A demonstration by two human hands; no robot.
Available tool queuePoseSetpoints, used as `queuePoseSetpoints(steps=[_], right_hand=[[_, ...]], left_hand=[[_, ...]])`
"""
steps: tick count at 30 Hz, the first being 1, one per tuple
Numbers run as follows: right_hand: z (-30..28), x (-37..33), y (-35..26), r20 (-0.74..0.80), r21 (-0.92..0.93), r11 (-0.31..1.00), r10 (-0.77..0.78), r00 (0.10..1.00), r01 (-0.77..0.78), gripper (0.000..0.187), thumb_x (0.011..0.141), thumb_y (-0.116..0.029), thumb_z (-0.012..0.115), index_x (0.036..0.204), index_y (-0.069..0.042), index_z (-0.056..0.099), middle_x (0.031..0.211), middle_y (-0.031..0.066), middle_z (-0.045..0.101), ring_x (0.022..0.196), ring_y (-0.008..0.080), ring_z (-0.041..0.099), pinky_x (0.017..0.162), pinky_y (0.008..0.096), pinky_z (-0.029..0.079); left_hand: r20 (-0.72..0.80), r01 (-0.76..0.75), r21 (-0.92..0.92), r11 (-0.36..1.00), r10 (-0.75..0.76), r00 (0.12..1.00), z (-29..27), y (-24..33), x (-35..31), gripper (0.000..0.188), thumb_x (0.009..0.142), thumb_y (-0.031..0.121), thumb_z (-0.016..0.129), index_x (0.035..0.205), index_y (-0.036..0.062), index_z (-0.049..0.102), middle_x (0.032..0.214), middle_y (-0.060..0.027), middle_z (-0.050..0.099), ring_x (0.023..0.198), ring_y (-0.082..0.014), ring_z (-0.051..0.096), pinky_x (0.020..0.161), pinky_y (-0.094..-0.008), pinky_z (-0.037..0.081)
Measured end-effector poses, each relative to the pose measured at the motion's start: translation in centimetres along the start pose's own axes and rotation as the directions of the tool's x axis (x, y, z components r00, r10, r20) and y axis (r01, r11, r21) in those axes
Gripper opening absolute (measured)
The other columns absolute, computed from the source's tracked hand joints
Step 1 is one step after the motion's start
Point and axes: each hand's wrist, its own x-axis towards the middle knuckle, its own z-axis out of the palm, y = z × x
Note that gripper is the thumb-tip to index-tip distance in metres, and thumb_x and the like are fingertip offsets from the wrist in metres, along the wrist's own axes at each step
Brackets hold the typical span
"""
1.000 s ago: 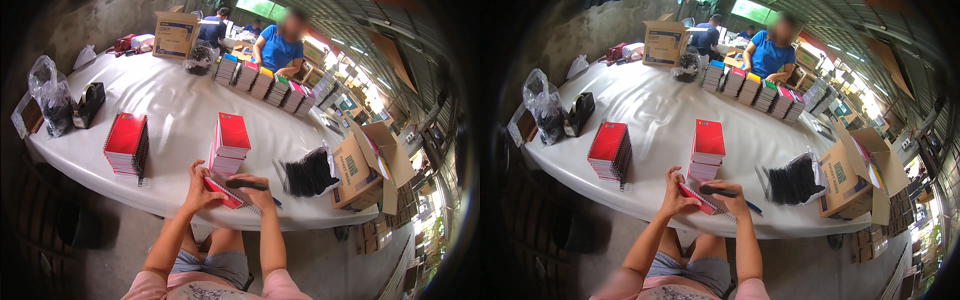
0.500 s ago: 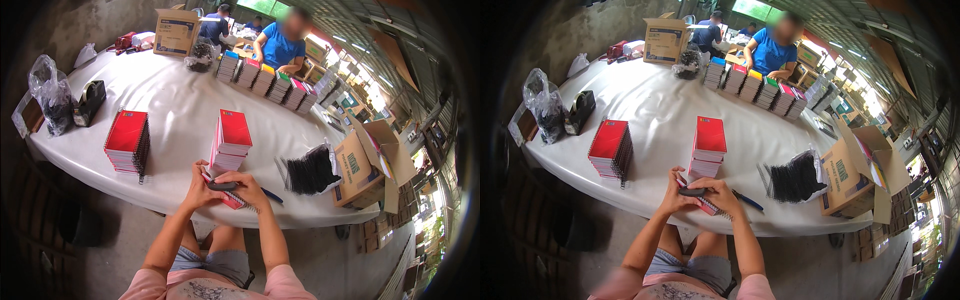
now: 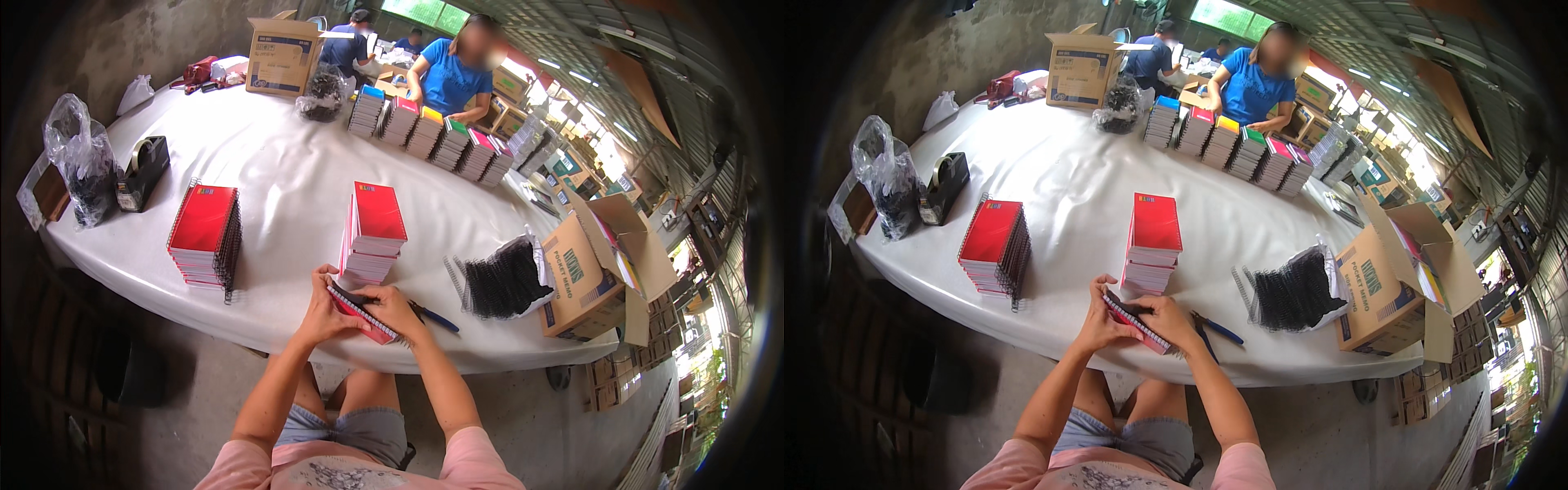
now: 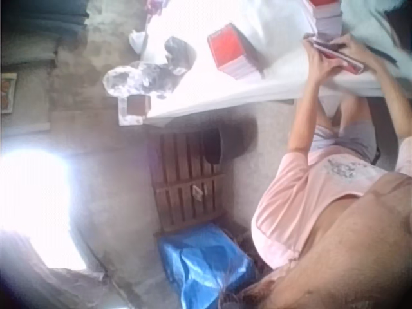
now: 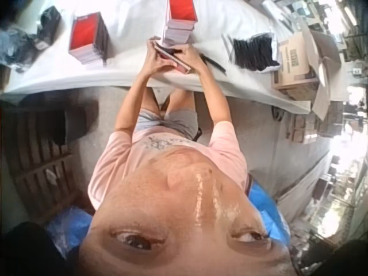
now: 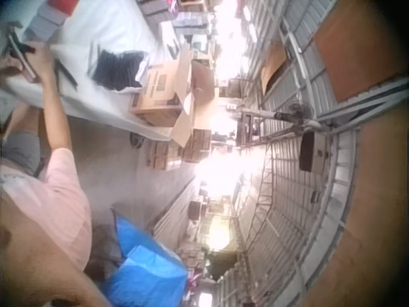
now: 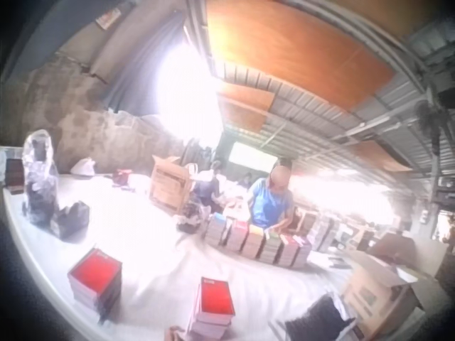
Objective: The person assembles notebooks by manually threading a spiral binder through the pre-punched holes of notebook covers and paper, then using pliers to trim and secure the end of the spiral.
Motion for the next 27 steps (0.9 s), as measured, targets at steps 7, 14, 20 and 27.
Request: queuePoseSetpoints(steps=[7,14,20,27], right_hand=[[0.7,-0.3,-3.5,-0.075,0.176,0.927,-0.322,0.944,0.331,0.039,0.072,0.010,0.054,0.107,-0.003,0.066,0.100,0.0096,0.067,0.095,0.0127,0.061,0.086,0.0279,0.048],[0.4,-0.6,-2.2,-0.048,0.037,0.992,-0.116,0.992,0.117,0.038,0.071,0.011,0.052,0.105,0.000,0.066,0.099,0.0078,0.066,0.095,0.0130,0.060,0.085,0.0261,0.046],[-6.8,-2.7,0.7,-0.677,-0.302,0.933,-0.353,0.646,0.194,0.041,0.071,0.009,0.051,0.106,-0.006,0.067,0.104,0.0126,0.065,0.099,0.0251,0.060,0.087,0.0316,0.045],[-9.4,-4.8,9.9,-0.431,-0.790,0.573,-0.266,0.862,-0.218,0.046,0.076,0.001,0.054,0.120,-0.012,0.059,0.122,0.0152,0.055,0.109,0.0370,0.050,0.098,0.0400,0.036]], left_hand=[[0.041,-0.104,0.141,0.985,0.099,0.994,-0.5,-0.8,-0.2,0.108,0.040,0.043,0.091,0.114,-0.0009,0.026,0.109,-0.0127,0.028,0.102,-0.0249,0.037,0.091,-0.0352,0.037],[-0.027,-0.141,0.017,0.990,0.142,0.990,0.0,-0.6,-0.7,0.089,0.057,0.050,0.082,0.111,0.0028,0.029,0.109,-0.0128,0.032,0.106,-0.0225,0.035,0.089,-0.0341,0.036],[-0.003,0.069,-0.309,0.949,-0.074,0.997,-0.6,0.0,-0.7,0.028,0.089,0.016,0.060,0.103,0.0054,0.038,0.098,-0.0058,0.043,0.094,-0.0144,0.043,0.086,-0.0278,0.037],[-0.139,0.090,-0.537,0.839,-0.193,0.971,-0.8,2.1,-0.3,0.043,0.074,-0.010,0.067,0.112,0.0027,0.051,0.083,-0.0012,0.062,0.075,-0.0093,0.059,0.070,-0.0225,0.048]])
